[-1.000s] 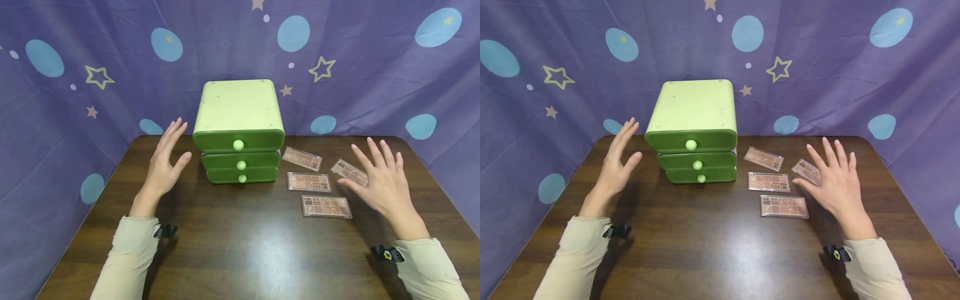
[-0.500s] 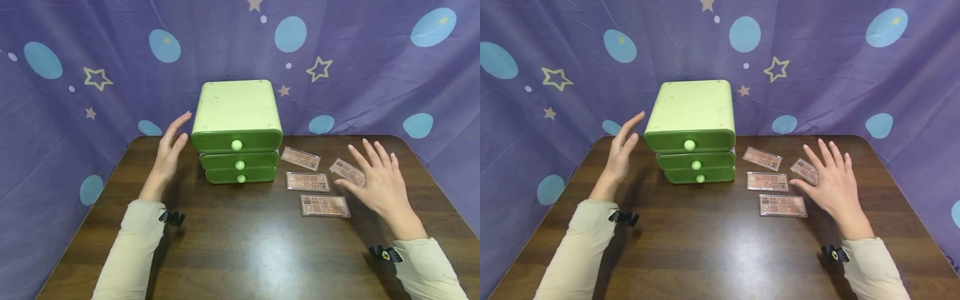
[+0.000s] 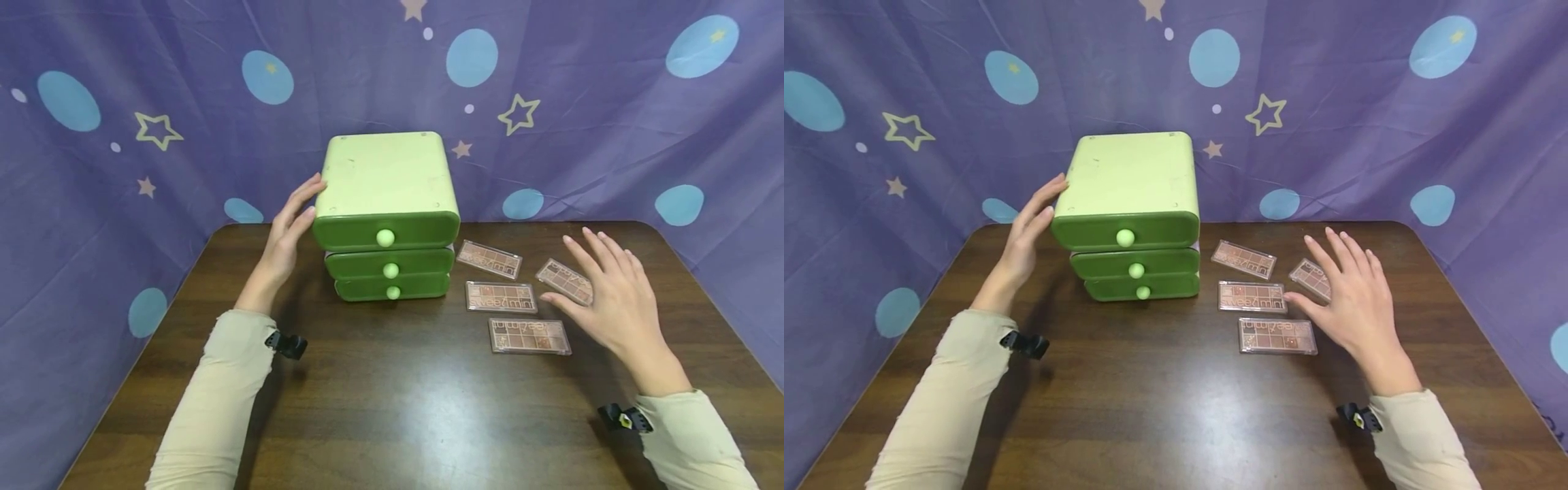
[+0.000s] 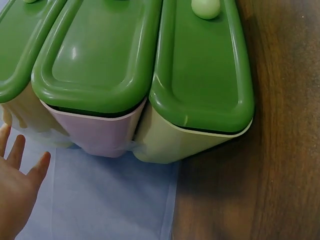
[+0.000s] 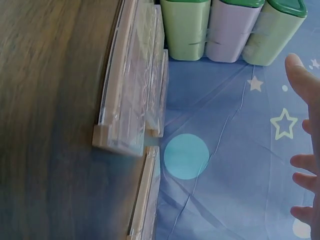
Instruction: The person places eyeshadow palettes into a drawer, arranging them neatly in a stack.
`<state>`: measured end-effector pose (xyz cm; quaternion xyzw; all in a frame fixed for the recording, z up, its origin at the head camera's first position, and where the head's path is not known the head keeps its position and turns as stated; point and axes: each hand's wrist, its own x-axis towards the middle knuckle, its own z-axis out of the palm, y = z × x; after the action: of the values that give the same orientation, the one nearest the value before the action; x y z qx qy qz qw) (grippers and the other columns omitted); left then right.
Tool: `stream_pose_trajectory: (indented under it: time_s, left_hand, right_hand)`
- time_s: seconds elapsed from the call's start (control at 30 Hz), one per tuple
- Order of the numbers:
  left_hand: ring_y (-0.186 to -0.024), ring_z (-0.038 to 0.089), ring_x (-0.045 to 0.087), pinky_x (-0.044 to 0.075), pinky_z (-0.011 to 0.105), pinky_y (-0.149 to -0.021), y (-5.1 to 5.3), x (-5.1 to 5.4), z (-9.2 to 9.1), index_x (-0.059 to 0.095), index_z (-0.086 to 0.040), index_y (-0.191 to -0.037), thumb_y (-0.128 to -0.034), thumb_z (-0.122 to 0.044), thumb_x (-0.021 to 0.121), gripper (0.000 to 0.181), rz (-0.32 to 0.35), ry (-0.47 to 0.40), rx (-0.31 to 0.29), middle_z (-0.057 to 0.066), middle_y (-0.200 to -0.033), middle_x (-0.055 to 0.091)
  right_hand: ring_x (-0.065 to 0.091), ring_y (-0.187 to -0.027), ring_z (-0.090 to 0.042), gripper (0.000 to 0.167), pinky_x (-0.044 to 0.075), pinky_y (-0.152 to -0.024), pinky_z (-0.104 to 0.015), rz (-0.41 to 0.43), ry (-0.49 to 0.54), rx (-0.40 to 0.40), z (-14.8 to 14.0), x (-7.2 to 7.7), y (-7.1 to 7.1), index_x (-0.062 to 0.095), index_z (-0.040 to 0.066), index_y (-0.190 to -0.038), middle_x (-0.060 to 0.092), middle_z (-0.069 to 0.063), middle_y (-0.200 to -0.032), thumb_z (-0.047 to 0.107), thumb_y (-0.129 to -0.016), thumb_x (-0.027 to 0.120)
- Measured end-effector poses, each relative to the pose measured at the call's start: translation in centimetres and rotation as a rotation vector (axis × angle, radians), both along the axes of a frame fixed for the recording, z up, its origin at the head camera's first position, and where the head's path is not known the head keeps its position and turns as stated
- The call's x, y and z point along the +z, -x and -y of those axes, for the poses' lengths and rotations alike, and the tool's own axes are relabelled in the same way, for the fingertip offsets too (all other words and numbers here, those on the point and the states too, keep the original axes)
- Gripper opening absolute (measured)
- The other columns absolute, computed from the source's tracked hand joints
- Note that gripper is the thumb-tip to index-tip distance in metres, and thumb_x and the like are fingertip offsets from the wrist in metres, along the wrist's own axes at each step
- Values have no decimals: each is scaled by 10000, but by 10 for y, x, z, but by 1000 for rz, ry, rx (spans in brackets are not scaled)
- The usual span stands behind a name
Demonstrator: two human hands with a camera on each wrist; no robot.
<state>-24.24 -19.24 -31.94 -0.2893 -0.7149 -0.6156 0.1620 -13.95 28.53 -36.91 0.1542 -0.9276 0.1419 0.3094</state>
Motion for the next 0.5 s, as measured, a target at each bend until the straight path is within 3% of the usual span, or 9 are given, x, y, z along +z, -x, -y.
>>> stream_pose_trajectory:
  time_s: [0.27, 0.5]
  left_hand:
    - [-1450, 183, 260, 135, 378, -1184, 7, 2, -6, 506, 33, -1408, -979, -119, 436, 460, 15, -11, -15, 96, -1552, 375]
    - [-1453, 191, 256, 127, 373, -1185, 7, -1, -4, 494, 56, -1402, -966, -98, 429, 467, 29, -13, -2, 116, -1553, 372]
  right_hand:
    - [453, -1300, -396, 898, 349, -1052, -552, -69, 85, 45, 19, 7, -1, 475, 215, -1484, 486, -108, -1474, 811, -813, 486]
    - [517, -1223, -366, 822, 403, -1045, -460, -78, 235, 188, 48, 12, -4, 532, 147, -1429, 577, -122, -1360, 730, -850, 537]
